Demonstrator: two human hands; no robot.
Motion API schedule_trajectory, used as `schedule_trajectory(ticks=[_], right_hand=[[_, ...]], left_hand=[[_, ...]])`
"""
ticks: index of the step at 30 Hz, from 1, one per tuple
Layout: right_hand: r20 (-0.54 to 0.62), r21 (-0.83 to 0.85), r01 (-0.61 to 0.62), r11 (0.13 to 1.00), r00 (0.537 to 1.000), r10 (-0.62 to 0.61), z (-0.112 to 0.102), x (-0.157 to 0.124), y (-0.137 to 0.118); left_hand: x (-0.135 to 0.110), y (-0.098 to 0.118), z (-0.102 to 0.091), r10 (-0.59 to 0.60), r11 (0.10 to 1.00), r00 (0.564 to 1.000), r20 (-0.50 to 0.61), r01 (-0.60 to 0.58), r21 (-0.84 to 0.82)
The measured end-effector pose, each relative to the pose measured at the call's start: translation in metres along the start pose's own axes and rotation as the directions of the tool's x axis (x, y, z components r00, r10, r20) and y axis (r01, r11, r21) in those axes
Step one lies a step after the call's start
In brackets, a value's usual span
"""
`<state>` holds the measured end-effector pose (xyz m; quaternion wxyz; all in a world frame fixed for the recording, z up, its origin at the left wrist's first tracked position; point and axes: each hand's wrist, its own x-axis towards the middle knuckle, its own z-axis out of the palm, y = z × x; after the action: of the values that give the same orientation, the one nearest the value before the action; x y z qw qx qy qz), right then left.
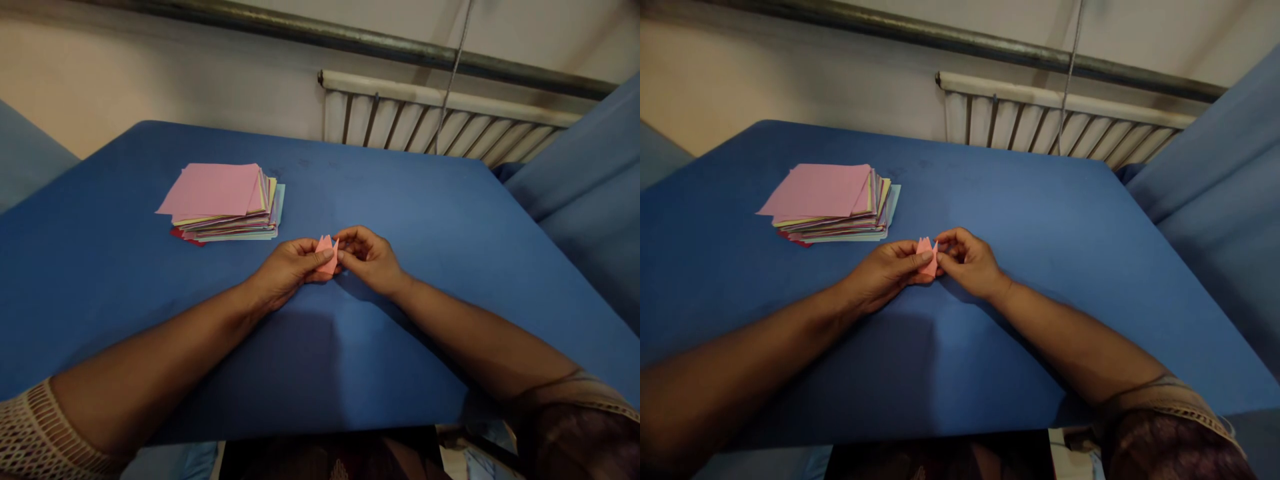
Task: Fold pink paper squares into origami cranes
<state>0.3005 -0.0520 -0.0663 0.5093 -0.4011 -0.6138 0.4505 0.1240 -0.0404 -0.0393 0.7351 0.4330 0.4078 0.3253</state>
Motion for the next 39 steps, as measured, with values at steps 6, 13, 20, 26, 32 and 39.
schedule_trajectory(ticks=[6,13,20,26,32,39], right_hand=[[0.086,-0.400,0.401,0.824,0.912,-0.402,-0.006,-0.004,-0.006],[0.127,-0.511,0.475,0.716,0.866,-0.484,-0.008,-0.005,-0.011],[0.174,-0.562,0.506,0.654,0.845,-0.505,-0.010,-0.005,-0.012],[0.171,-0.580,0.503,0.641,0.844,-0.509,-0.011,-0.005,-0.014],[0.195,-0.615,0.485,0.622,0.858,-0.476,-0.011,-0.007,-0.013],[0.146,-0.608,0.467,0.642,0.861,-0.488,-0.008,-0.010,-0.015]], left_hand=[[-0.001,-0.002,0.002,0.047,0.992,0.997,-0.065,-0.039,0.119],[-0.002,-0.003,0.003,0.056,0.992,0.996,-0.068,-0.048,0.119],[-0.002,-0.002,0.005,0.056,0.992,0.995,-0.079,-0.047,0.117],[0.000,-0.004,0.002,0.067,0.992,0.995,-0.079,-0.058,0.113],[-0.001,-0.006,0.002,0.093,0.995,0.993,-0.073,-0.090,0.046],[0.002,-0.007,0.001,0.130,0.991,0.988,-0.083,-0.129,0.025]])
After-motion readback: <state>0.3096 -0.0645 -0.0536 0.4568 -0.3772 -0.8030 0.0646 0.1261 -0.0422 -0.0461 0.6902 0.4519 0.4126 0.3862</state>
